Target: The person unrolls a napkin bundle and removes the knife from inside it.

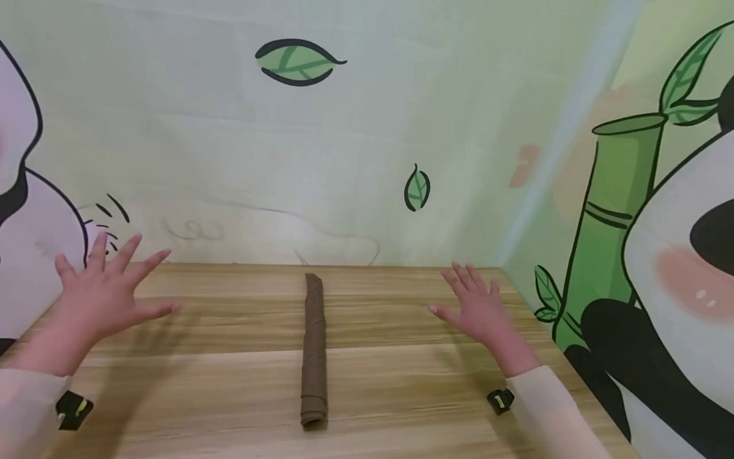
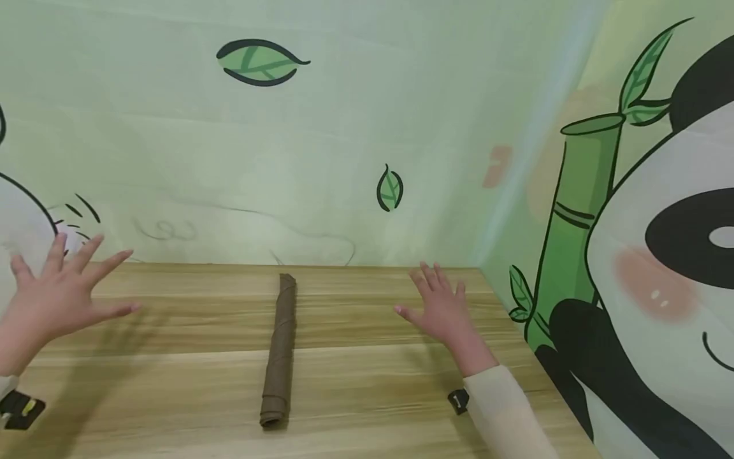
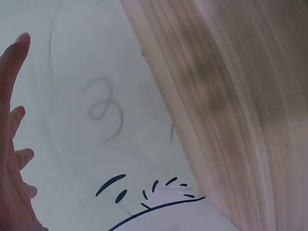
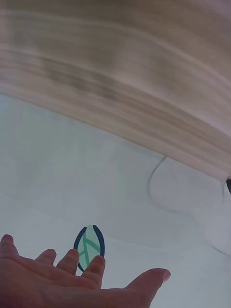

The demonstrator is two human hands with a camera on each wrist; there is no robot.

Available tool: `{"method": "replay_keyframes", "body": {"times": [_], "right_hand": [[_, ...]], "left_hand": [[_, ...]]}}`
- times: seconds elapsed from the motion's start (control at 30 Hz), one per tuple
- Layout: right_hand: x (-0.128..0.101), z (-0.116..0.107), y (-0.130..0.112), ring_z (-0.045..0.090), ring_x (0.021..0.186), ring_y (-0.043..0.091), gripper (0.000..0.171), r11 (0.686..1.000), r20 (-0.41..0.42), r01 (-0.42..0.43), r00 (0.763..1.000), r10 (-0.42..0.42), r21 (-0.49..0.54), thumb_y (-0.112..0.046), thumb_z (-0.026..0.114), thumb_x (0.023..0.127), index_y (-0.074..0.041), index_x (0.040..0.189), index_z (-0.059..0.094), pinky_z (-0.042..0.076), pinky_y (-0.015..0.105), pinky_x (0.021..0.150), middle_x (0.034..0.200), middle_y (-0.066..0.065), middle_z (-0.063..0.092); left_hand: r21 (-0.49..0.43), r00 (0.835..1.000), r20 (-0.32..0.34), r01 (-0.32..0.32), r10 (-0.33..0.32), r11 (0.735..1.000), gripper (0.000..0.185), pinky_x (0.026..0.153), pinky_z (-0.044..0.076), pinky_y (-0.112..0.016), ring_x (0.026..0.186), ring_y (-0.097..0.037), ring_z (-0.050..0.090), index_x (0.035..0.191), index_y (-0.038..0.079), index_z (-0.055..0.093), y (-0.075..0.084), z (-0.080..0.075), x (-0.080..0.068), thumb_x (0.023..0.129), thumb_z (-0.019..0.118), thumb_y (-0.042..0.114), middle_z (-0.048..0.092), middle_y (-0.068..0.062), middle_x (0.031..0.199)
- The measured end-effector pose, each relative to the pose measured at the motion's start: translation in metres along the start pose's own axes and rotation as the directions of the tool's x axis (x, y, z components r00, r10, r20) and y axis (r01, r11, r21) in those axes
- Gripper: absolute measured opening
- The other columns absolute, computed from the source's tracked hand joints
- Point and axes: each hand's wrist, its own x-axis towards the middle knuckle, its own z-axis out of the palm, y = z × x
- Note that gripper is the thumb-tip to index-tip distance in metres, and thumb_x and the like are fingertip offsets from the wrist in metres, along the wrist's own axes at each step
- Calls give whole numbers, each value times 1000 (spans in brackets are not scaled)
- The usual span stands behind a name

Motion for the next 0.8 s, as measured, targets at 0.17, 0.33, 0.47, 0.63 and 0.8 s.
{"method": "replay_keyframes", "body": {"times": [0.17, 0.33, 0.47, 0.63, 0.8], "right_hand": [[-7, 10, 0, 22, 156, 48, 77, 1000, -26, 11, 1000, -10, 24, -47, 64, 97, -5, 156, 39, 18, 82, 116, 167, 23, 30], [-13, 18, 1, 26, 154, 50, 74, 999, -43, 19, 999, -18, 39, -44, 64, 98, -4, 155, 41, 24, 80, 116, 165, 25, 33], [-18, 24, 2, 29, 152, 50, 73, 999, -54, 29, 998, -27, 31, -42, 65, 98, -3, 154, 42, 28, 80, 114, 163, 25, 35], [-22, 30, 1, 37, 148, 51, 71, 998, -81, 48, 996, -44, 42, -39, 67, 96, -2, 152, 45, 33, 76, 113, 161, 26, 39], [-26, 32, -1, 44, 143, 50, 64, 997, -111, 52, 993, -45, 63, -37, 67, 97, 0, 147, 51, 37, 74, 112, 154, 27, 48]], "left_hand": [[-12, 1000, -10, -1, 1, 1000, 104, 102, -6, -94, 150, -65, -5, 162, 26, 27, -1, 7, -6, 80, 68, 76, 14, -28, 169], [-33, 1000, -8, -11, 10, 999, 101, 102, -4, -94, 151, -65, -1, 161, 24, 30, 2, 10, -9, 82, 68, 74, 19, -28, 167], [-57, 999, -12, -33, 32, 998, 97, 100, 3, -96, 149, -65, 9, 157, 19, 35, 7, 12, -11, 83, 68, 72, 25, -29, 164], [-56, 999, -11, -48, 47, 997, 95, 98, 13, -95, 143, -64, 23, 155, 16, 38, 13, 16, -13, 84, 67, 72, 31, -30, 160], [-53, 999, 21, -43, 45, 998, 87, 97, 20, -94, 134, -62, 37, 152, 11, 42, 19, 19, -16, 89, 64, 67, 40, -33, 153]]}}
